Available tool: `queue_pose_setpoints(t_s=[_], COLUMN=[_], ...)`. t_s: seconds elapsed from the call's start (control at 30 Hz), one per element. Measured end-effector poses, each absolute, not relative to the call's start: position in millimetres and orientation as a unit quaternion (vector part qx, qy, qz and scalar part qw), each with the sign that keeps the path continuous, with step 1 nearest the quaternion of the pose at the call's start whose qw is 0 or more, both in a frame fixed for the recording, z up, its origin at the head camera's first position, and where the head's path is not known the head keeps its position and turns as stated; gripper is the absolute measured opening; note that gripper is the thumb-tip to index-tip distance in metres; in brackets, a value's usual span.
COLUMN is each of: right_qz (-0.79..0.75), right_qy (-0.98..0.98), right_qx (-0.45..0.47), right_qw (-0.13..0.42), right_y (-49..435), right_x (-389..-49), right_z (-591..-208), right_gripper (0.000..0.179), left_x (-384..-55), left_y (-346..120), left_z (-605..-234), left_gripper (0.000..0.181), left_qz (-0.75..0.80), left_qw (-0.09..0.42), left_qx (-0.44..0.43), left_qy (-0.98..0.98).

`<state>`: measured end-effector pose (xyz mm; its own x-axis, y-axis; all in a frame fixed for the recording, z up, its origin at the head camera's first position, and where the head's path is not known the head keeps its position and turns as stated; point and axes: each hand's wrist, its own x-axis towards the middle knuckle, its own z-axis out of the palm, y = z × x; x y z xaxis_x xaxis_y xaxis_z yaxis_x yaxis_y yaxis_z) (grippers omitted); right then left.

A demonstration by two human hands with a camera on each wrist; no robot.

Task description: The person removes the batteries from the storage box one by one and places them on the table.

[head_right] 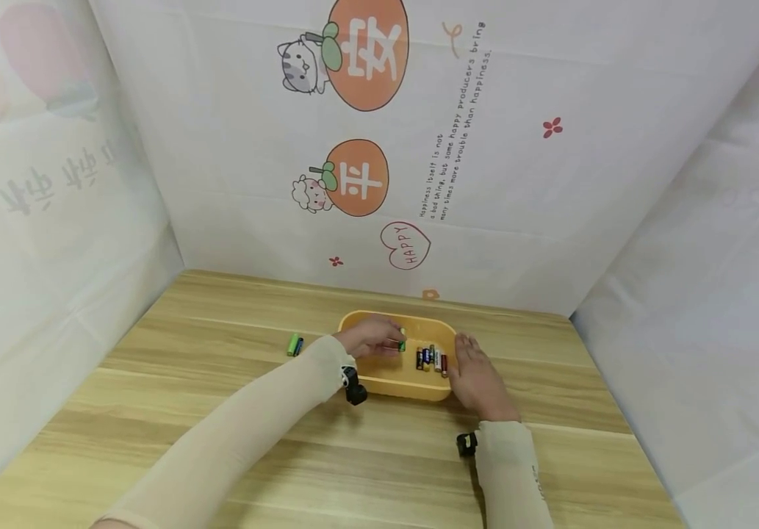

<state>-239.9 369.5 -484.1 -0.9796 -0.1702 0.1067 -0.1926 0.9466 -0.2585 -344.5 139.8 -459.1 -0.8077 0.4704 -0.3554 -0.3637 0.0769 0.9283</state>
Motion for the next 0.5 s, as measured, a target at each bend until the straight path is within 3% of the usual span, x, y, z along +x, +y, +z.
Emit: queue_pose_setpoints(t_s=[0.5], right_qz=[0.128], right_qy=[-0.987], right_qx=[0.089], right_qw=[0.044], right_y=[368.7], right_x=[-239.3], right_z=[-483.4], right_gripper=[0.060], left_x=[-338.8], left_y=[120.2], left_z=[-449.0], left_gripper=[0.041], left_qz=[0.682], left_qw=[0.311], left_qx=[0.042], left_qy=[0.661])
